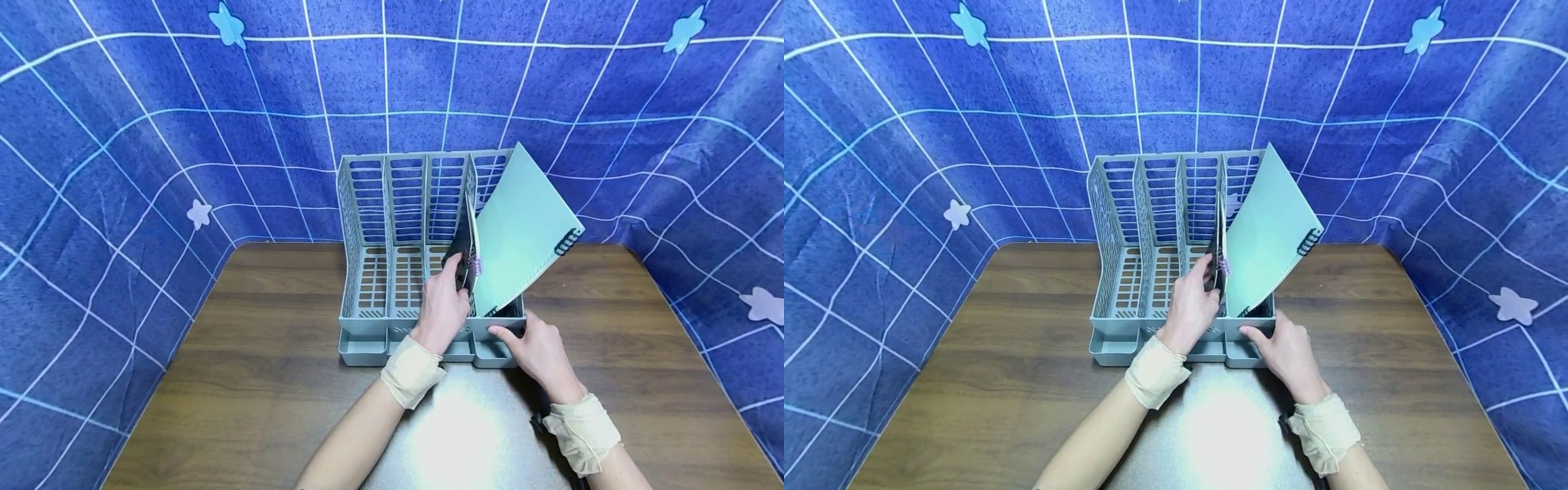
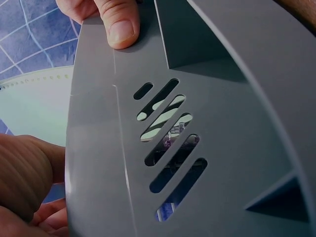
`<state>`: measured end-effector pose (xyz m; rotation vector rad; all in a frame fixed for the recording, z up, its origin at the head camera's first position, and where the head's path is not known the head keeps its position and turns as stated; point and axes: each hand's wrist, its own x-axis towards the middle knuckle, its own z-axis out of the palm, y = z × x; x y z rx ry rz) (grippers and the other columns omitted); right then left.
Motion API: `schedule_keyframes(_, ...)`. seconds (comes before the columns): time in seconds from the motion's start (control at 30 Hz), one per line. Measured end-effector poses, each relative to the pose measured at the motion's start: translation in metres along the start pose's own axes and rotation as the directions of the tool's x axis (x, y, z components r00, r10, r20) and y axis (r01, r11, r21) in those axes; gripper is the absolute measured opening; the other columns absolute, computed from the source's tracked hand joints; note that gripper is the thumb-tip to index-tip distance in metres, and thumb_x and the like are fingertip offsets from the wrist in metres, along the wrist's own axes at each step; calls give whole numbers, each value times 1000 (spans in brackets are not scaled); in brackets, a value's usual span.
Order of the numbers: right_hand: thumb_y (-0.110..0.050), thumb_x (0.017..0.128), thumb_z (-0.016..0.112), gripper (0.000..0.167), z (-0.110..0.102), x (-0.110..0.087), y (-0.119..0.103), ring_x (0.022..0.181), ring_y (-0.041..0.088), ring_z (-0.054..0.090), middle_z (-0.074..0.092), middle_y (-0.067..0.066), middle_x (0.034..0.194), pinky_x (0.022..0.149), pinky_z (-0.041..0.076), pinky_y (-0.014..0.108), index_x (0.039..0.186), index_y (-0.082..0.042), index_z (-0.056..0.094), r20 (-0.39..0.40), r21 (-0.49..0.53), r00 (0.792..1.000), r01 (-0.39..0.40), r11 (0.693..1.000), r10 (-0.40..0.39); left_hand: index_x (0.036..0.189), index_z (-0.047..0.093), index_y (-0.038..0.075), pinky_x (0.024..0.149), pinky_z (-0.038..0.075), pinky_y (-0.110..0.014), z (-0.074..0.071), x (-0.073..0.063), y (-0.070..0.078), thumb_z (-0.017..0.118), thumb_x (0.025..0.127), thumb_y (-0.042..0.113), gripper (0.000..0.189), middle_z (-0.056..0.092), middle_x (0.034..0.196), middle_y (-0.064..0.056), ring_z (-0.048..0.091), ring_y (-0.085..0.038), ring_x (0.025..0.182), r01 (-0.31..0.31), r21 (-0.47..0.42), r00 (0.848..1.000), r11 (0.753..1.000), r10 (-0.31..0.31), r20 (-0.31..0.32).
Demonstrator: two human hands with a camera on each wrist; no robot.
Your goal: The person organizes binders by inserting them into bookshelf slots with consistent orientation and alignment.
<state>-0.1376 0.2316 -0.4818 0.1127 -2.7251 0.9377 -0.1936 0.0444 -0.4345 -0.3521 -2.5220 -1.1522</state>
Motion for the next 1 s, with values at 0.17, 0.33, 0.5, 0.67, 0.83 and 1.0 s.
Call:
schedule_keyframes(0.17, -41, 88, 82, 44, 1, 1, 1, 62, 29, 65, 69, 15, 73, 58, 51, 52, 102, -2, 66, 4, -1, 1000, 2, 1000, -2, 148, 54, 13, 82, 59, -43, 0, 1, 0, 73, 86, -3, 66, 75, 115, -18, 74, -33, 98, -3, 27, 1000, 1000, 3, 3)
schedule_keyframes(0.33, -43, 88, 81, 45, 1, 3, 2, 64, 31, 66, 70, 15, 76, 59, 52, 52, 102, -3, 67, 12, -11, 1000, -6, 1000, 6, 148, 54, 12, 84, 59, -43, -2, 2, 2, 74, 88, 0, 64, 75, 116, -18, 74, -33, 99, 5, 44, 1000, 999, -5, 8)
schedule_keyframes(0.5, -46, 88, 80, 47, -2, 3, 2, 68, 34, 69, 71, 15, 78, 62, 52, 53, 103, -4, 67, 20, -17, 1000, -14, 1000, 14, 149, 52, 12, 85, 59, -44, -9, 1, 5, 74, 89, 5, 64, 74, 119, -18, 74, -34, 101, 19, 49, 999, 999, -21, 34)
schedule_keyframes(0.67, -51, 87, 79, 51, -6, 1, 2, 67, 29, 66, 68, 11, 75, 60, 51, 51, 103, -4, 65, 43, -22, 998, -35, 999, 36, 149, 54, 12, 79, 59, -42, -29, 0, 8, 73, 91, 13, 61, 75, 115, -16, 75, -31, 94, 7, 68, 999, 998, -10, 46)
schedule_keyframes(0.83, -52, 87, 79, 52, -15, 1, 1, 63, 26, 59, 60, 5, 68, 58, 48, 48, 100, -5, 63, 64, -58, 997, -41, 997, 44, 146, 58, 14, 51, 48, -31, -59, 0, 6, 66, 95, 21, 52, 67, 72, -7, 51, -14, 45, -18, 43, 1000, 999, 17, 27)
schedule_keyframes(1.0, -54, 90, 75, 63, -33, 1, -2, 66, 33, 61, 60, 8, 72, 65, 49, 56, 119, 0, 61, 82, -117, 996, -29, 993, 39, 144, 61, 15, 40, 36, -30, -94, -3, -4, 60, 96, 22, 49, 44, 57, 2, 28, -6, 36, -50, 57, 999, 997, 50, 3)
